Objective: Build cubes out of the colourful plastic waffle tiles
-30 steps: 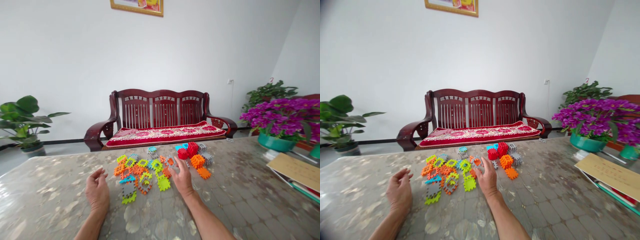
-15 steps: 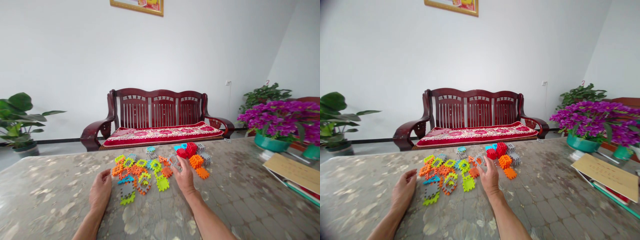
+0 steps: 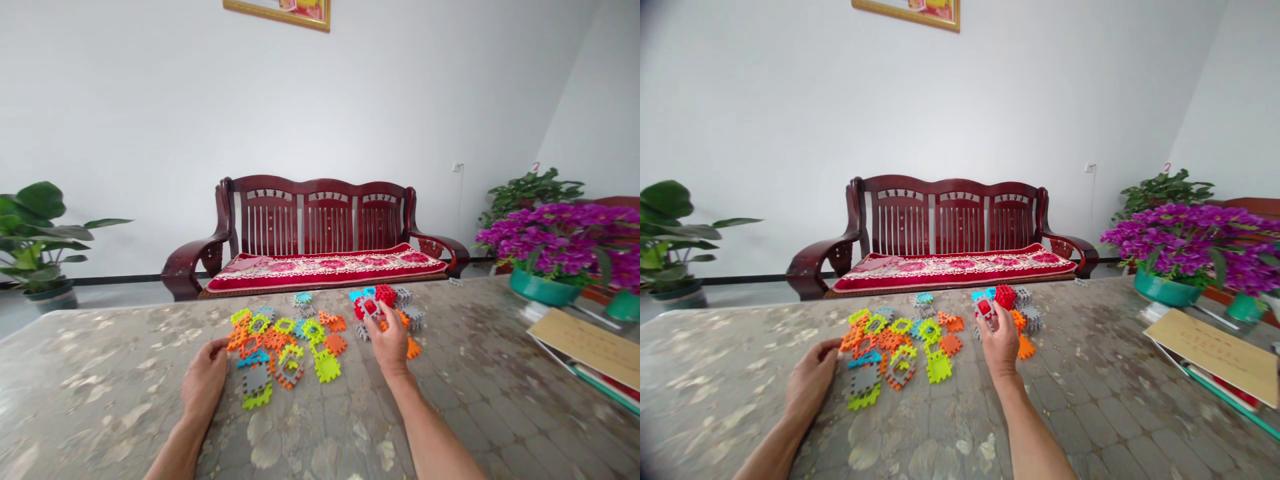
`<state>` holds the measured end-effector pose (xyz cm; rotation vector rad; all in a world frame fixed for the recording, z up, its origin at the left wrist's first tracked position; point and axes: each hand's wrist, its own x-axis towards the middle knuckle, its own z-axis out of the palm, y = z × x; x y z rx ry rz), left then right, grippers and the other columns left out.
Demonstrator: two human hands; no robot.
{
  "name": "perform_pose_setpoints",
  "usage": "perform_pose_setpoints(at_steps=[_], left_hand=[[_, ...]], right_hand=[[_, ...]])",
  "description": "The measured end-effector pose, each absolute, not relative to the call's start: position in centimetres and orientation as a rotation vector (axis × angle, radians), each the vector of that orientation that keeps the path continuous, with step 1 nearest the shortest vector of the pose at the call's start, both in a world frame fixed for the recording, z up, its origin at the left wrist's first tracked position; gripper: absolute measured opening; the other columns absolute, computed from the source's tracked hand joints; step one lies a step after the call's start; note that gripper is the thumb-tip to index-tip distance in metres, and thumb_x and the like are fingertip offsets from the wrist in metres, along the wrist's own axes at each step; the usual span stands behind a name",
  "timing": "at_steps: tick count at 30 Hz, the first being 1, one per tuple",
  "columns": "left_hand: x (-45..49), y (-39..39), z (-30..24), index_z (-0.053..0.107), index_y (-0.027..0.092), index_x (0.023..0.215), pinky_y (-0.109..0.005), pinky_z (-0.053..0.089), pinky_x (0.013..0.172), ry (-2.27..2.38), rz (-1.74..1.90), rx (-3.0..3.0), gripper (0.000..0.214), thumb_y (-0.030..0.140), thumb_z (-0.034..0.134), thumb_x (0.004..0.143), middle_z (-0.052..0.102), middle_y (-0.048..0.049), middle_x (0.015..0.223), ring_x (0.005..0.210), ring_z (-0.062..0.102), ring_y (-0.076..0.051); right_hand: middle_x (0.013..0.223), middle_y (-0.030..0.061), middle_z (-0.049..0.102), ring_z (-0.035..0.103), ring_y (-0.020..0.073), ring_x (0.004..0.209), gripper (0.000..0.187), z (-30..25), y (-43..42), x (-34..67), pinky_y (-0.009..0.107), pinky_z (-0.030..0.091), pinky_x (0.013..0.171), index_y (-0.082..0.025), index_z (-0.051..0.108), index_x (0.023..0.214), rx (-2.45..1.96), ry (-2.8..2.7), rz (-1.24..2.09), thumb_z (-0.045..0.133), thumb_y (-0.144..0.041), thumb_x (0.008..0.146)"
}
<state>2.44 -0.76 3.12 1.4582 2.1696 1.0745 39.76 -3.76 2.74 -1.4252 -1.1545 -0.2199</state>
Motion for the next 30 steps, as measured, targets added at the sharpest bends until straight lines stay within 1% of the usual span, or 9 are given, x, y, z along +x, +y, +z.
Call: perform_pose_setpoints(at_steps=[3, 6, 8, 10, 12, 16, 20, 26, 30], left_hand=[[2.2, -0.4, 2.8, 0.069, 0.023, 0.106, -0.027, 0.043, 0.060, 2.166, 1.056, 1.453, 0.035, 0.036, 0.049, 0.080, 0.074, -0.0060, 0.094, 0.081, 0.066, -0.024], [2.1, 0.0, 2.5, 0.069, 0.024, 0.105, -0.028, 0.043, 0.060, 2.157, 1.040, 1.448, 0.034, 0.036, 0.050, 0.080, 0.074, -0.0054, 0.094, 0.080, 0.066, -0.024], [2.0, 0.2, 2.4, 0.069, 0.025, 0.105, -0.028, 0.043, 0.060, 2.155, 1.032, 1.450, 0.034, 0.037, 0.050, 0.079, 0.074, -0.0049, 0.093, 0.079, 0.065, -0.024], [2.0, 0.3, 2.3, 0.070, 0.025, 0.104, -0.028, 0.042, 0.059, 2.155, 1.028, 1.462, 0.034, 0.037, 0.050, 0.079, 0.073, -0.0048, 0.090, 0.077, 0.065, -0.024], [2.0, 0.4, 2.3, 0.071, 0.025, 0.103, -0.028, 0.042, 0.058, 2.163, 1.025, 1.476, 0.034, 0.037, 0.051, 0.078, 0.074, -0.0049, 0.089, 0.077, 0.065, -0.024], [2.1, 0.5, 2.2, 0.070, 0.027, 0.104, -0.028, 0.043, 0.060, 2.181, 0.959, 1.463, 0.034, 0.037, 0.050, 0.079, 0.074, -0.0042, 0.095, 0.082, 0.065, -0.024], [2.2, 0.5, 2.2, 0.069, 0.028, 0.105, -0.027, 0.044, 0.064, 2.187, 0.920, 1.470, 0.034, 0.037, 0.047, 0.081, 0.073, -0.0030, 0.100, 0.087, 0.066, -0.023], [2.2, 0.3, 2.5, 0.069, 0.027, 0.105, -0.026, 0.043, 0.061, 2.202, 0.898, 1.481, 0.033, 0.036, 0.047, 0.082, 0.074, -0.0026, 0.097, 0.084, 0.067, -0.023], [2.3, 0.3, 2.4, 0.070, 0.026, 0.103, -0.025, 0.043, 0.058, 2.223, 0.940, 1.501, 0.032, 0.035, 0.049, 0.081, 0.075, -0.0022, 0.094, 0.082, 0.067, -0.022]], right_hand=[[0.099, 0.0130, 0.069, 0.063, 0.0216, 0.080, 0.060, 3.3, -3.3, 41.7, 0.037, 0.050, 0.079, -0.013, 0.063, 0.118, -1.445, -0.920, -0.148, 0.063, -0.054, 0.075], [0.099, 0.0146, 0.071, 0.065, 0.0224, 0.080, 0.070, 3.4, -2.5, 44.4, 0.034, 0.050, 0.076, -0.009, 0.062, 0.121, -1.488, -0.681, -0.058, 0.063, -0.058, 0.072], [0.101, 0.0159, 0.071, 0.066, 0.0238, 0.084, 0.072, 3.4, -1.9, 46.4, 0.033, 0.050, 0.077, -0.007, 0.060, 0.123, -1.613, -0.615, -0.075, 0.058, -0.059, 0.074], [0.103, 0.0184, 0.071, 0.065, 0.0266, 0.089, 0.073, 3.7, -1.4, 48.5, 0.035, 0.049, 0.079, -0.005, 0.059, 0.125, -1.702, -0.602, -0.094, 0.056, -0.057, 0.074], [0.104, 0.0179, 0.070, 0.065, 0.0278, 0.090, 0.069, 4.2, -1.0, 50.4, 0.036, 0.048, 0.080, -0.007, 0.060, 0.125, -1.784, -0.635, -0.097, 0.057, -0.053, 0.073], [0.106, 0.0138, 0.070, 0.064, 0.0274, 0.090, 0.059, 5.2, -0.2, 52.5, 0.036, 0.046, 0.078, -0.016, 0.063, 0.122, -1.956, -0.773, -0.094, 0.061, -0.046, 0.071], [0.109, 0.0110, 0.069, 0.063, 0.0268, 0.092, 0.052, 5.6, 0.4, 52.9, 0.035, 0.045, 0.077, -0.022, 0.064, 0.120, -2.099, -0.889, -0.107, 0.061, -0.046, 0.074], [0.109, 0.0104, 0.069, 0.061, 0.0277, 0.096, 0.049, 6.4, 1.4, 52.7, 0.035, 0.044, 0.078, -0.026, 0.064, 0.120, -2.220, -0.969, -0.154, 0.059, -0.048, 0.077], [0.108, 0.0106, 0.069, 0.061, 0.0293, 0.097, 0.048, 6.8, 1.7, 52.5, 0.039, 0.044, 0.080, -0.026, 0.063, 0.119, -2.323, -1.043, -0.195, 0.056, -0.051, 0.079]])
